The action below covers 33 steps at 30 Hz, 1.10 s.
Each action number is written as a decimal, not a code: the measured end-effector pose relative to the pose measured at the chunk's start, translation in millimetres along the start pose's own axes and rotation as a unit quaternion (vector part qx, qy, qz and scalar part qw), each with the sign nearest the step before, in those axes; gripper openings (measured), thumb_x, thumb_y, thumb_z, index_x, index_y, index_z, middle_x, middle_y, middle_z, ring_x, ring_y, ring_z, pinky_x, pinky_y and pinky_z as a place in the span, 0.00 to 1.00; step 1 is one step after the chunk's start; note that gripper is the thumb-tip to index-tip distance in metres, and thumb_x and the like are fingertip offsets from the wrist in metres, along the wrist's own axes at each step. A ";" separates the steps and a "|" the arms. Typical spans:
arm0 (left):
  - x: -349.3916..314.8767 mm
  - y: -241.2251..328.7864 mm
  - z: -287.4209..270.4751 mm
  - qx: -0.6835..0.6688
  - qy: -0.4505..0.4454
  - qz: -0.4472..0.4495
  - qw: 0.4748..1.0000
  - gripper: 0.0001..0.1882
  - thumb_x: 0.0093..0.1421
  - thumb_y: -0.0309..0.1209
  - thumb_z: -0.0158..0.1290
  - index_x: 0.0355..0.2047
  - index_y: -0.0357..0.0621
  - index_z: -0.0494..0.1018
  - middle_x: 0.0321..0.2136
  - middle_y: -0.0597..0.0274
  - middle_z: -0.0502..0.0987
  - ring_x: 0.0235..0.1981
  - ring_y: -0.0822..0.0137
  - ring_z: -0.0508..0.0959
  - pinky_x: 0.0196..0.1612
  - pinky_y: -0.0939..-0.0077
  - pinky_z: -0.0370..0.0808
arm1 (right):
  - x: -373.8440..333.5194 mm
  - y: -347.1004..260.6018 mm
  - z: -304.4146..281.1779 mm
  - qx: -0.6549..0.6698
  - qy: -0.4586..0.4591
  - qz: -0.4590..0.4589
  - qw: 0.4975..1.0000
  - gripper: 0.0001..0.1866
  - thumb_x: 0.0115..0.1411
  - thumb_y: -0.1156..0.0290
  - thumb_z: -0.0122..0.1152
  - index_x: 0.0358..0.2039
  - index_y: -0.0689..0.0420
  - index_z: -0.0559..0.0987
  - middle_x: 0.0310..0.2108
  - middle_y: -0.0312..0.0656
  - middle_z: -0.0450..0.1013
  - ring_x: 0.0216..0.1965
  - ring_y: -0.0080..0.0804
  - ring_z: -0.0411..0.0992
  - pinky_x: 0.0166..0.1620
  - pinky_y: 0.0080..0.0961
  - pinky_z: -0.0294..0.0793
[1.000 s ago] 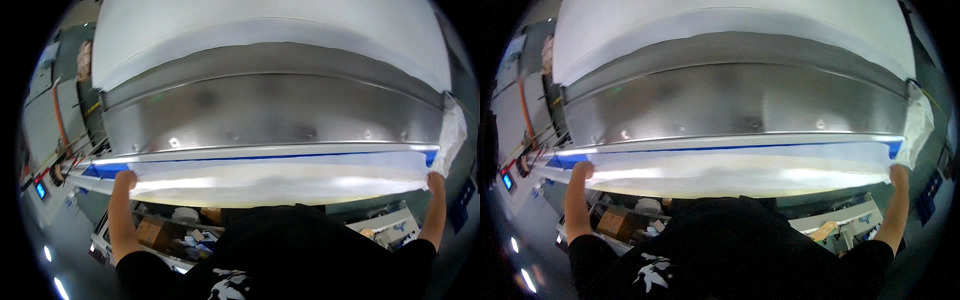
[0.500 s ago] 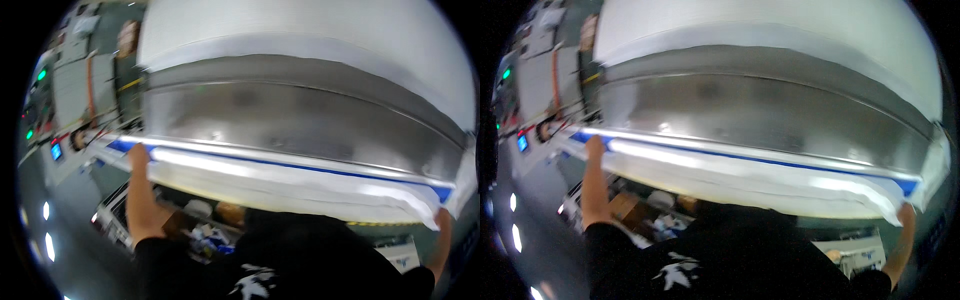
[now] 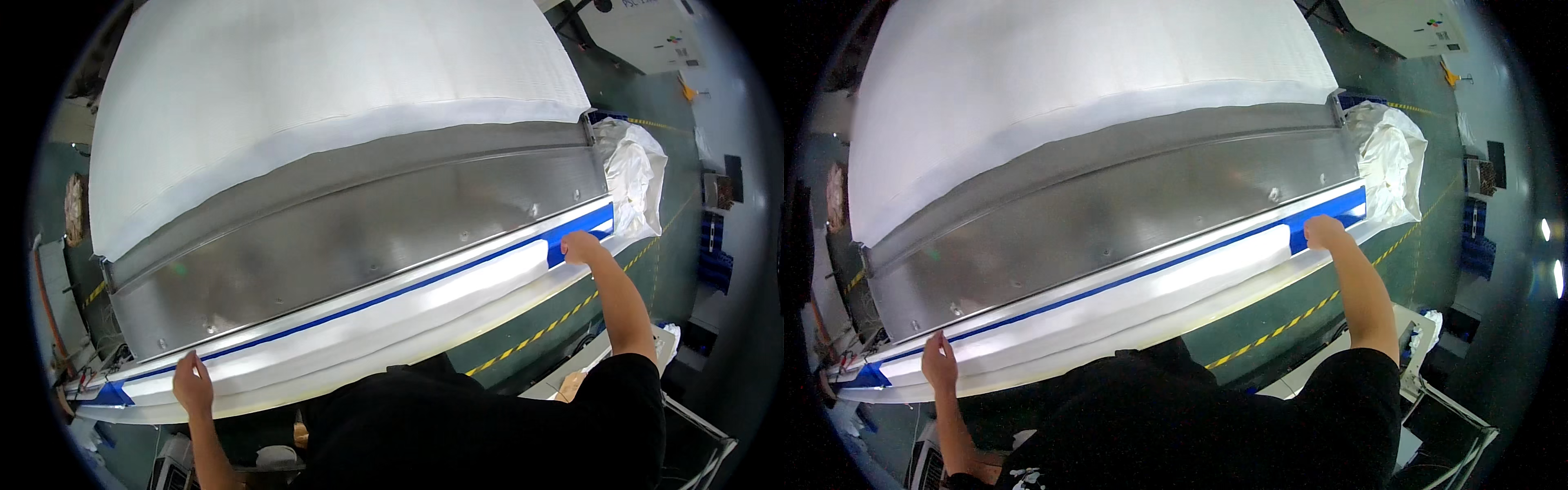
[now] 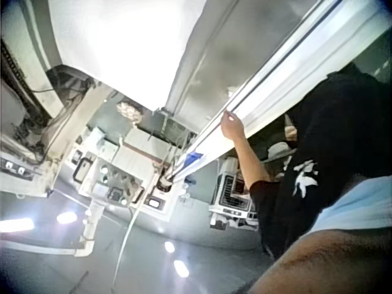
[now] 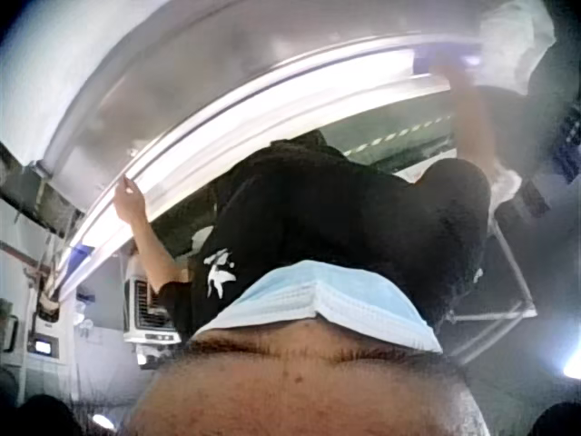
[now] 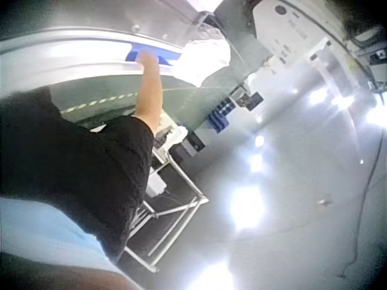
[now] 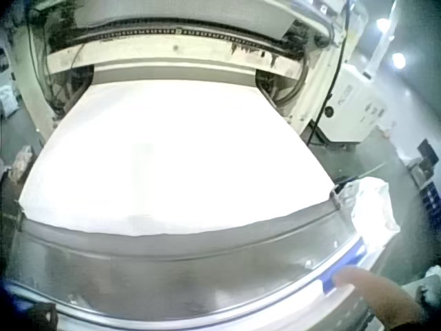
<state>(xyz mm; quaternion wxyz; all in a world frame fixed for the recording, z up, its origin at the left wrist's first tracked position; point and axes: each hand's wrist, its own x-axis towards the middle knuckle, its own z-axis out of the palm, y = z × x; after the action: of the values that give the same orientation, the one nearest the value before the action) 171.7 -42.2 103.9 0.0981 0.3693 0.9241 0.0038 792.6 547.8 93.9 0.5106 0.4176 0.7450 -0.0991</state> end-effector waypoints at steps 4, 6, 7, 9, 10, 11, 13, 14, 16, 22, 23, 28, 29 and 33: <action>-48.3 -10.5 18.7 -0.097 0.022 -0.078 0.992 0.09 0.61 0.27 0.51 0.40 0.39 0.77 0.29 0.53 0.77 0.29 0.59 0.78 0.32 0.69 0.74 | -15.7 -53.9 16.3 0.081 0.112 0.000 0.990 0.08 0.48 0.67 0.59 0.30 0.50 0.80 0.31 0.46 0.78 0.37 0.48 0.77 0.39 0.41 0.77; -72.1 -10.0 32.5 -0.133 0.028 -0.104 0.985 0.10 0.62 0.29 0.52 0.42 0.39 0.76 0.29 0.55 0.77 0.28 0.61 0.77 0.32 0.70 0.74 | -33.7 -93.8 24.7 0.175 0.190 -0.008 0.966 0.07 0.52 0.64 0.59 0.29 0.53 0.79 0.28 0.46 0.77 0.33 0.49 0.76 0.36 0.43 0.75; -83.7 -15.7 44.3 -0.174 -0.007 -0.203 0.964 0.11 0.63 0.31 0.52 0.43 0.39 0.76 0.31 0.55 0.78 0.29 0.63 0.78 0.33 0.72 0.74 | -43.5 -108.7 29.9 0.224 0.237 -0.037 0.945 0.09 0.54 0.63 0.58 0.28 0.55 0.78 0.26 0.47 0.76 0.31 0.50 0.75 0.34 0.43 0.74; -87.2 -11.6 59.1 -0.187 0.015 -0.255 0.949 0.12 0.63 0.34 0.52 0.38 0.39 0.77 0.27 0.55 0.78 0.26 0.65 0.76 0.34 0.70 0.73 | -58.5 -140.4 38.3 0.323 0.291 -0.059 0.899 0.12 0.57 0.61 0.58 0.26 0.58 0.76 0.23 0.48 0.75 0.27 0.51 0.73 0.30 0.42 0.71; -92.7 -24.4 68.7 -0.245 0.074 -0.264 0.930 0.13 0.63 0.37 0.51 0.35 0.39 0.78 0.24 0.55 0.78 0.25 0.65 0.75 0.32 0.69 0.73 | -62.1 -157.5 39.7 0.374 0.294 -0.060 0.877 0.13 0.58 0.61 0.58 0.25 0.59 0.75 0.21 0.49 0.73 0.25 0.52 0.72 0.29 0.41 0.69; -86.1 -13.5 68.4 -0.259 0.117 -0.290 0.914 0.14 0.62 0.38 0.51 0.32 0.39 0.78 0.21 0.55 0.77 0.22 0.65 0.74 0.30 0.68 0.71 | -62.0 -166.9 50.6 0.412 0.290 -0.043 0.863 0.14 0.58 0.61 0.58 0.24 0.59 0.75 0.21 0.50 0.72 0.23 0.52 0.71 0.28 0.41 0.68; -73.5 10.3 51.4 -0.191 0.108 -0.294 0.930 0.16 0.61 0.40 0.51 0.25 0.40 0.77 0.17 0.51 0.74 0.18 0.55 0.73 0.25 0.63 0.69 | -71.9 -177.0 48.9 0.339 0.320 -0.023 0.884 0.15 0.58 0.61 0.58 0.23 0.59 0.74 0.20 0.50 0.71 0.23 0.51 0.70 0.28 0.40 0.67; -77.7 1.7 55.1 -0.179 0.125 -0.285 0.933 0.17 0.61 0.41 0.51 0.22 0.41 0.75 0.17 0.49 0.74 0.19 0.49 0.74 0.25 0.59 0.69 | -62.6 -177.9 55.0 0.351 0.334 -0.004 0.875 0.15 0.58 0.61 0.58 0.22 0.60 0.74 0.19 0.51 0.71 0.22 0.51 0.69 0.27 0.40 0.67; -68.2 15.7 47.1 -0.133 0.090 -0.286 0.945 0.17 0.60 0.40 0.51 0.19 0.42 0.72 0.17 0.49 0.73 0.21 0.45 0.74 0.25 0.56 0.69 | -68.7 -175.2 55.7 0.371 0.363 0.033 0.854 0.16 0.58 0.62 0.58 0.20 0.61 0.72 0.18 0.50 0.70 0.20 0.49 0.68 0.27 0.40 0.65; -72.3 14.8 35.6 -0.109 0.061 -0.301 0.945 0.16 0.58 0.42 0.51 0.22 0.45 0.75 0.21 0.51 0.78 0.26 0.45 0.77 0.30 0.53 0.73 | -59.4 -179.9 54.6 0.369 0.357 -0.011 0.858 0.15 0.57 0.66 0.57 0.20 0.64 0.71 0.17 0.52 0.69 0.19 0.45 0.68 0.26 0.39 0.65; -68.5 17.8 35.6 -0.108 0.041 -0.303 0.946 0.15 0.58 0.43 0.51 0.22 0.46 0.76 0.22 0.51 0.78 0.27 0.45 0.78 0.31 0.53 0.74 | -57.7 -174.2 59.0 0.370 0.361 -0.011 0.856 0.15 0.57 0.66 0.57 0.20 0.65 0.71 0.17 0.52 0.69 0.19 0.45 0.67 0.26 0.39 0.66; -75.3 19.0 33.4 -0.092 -0.014 -0.336 0.937 0.17 0.58 0.46 0.48 0.26 0.48 0.79 0.25 0.51 0.80 0.30 0.47 0.79 0.35 0.53 0.75 | -58.9 -179.1 55.2 0.341 0.354 -0.004 0.871 0.14 0.57 0.67 0.57 0.21 0.65 0.72 0.18 0.53 0.71 0.20 0.47 0.69 0.28 0.39 0.67; -72.0 20.3 34.3 -0.094 -0.041 -0.343 0.934 0.17 0.58 0.47 0.47 0.28 0.49 0.79 0.27 0.52 0.80 0.32 0.47 0.79 0.37 0.54 0.76 | -57.6 -174.7 56.4 0.333 0.361 -0.009 0.871 0.14 0.56 0.67 0.57 0.21 0.65 0.73 0.19 0.53 0.71 0.20 0.47 0.70 0.28 0.39 0.68; -64.2 26.4 30.9 -0.106 -0.036 -0.339 0.934 0.17 0.57 0.47 0.49 0.28 0.50 0.80 0.26 0.52 0.80 0.31 0.48 0.79 0.38 0.56 0.77 | -53.1 -165.7 62.6 0.322 0.361 -0.008 0.875 0.14 0.55 0.67 0.57 0.21 0.66 0.73 0.20 0.54 0.72 0.23 0.50 0.72 0.29 0.41 0.69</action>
<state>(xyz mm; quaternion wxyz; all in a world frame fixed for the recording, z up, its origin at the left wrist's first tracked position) 240.9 -68.9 87.1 0.1659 0.0211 0.9844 0.0550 722.1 379.6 63.7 0.0430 0.5598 0.8076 -0.1802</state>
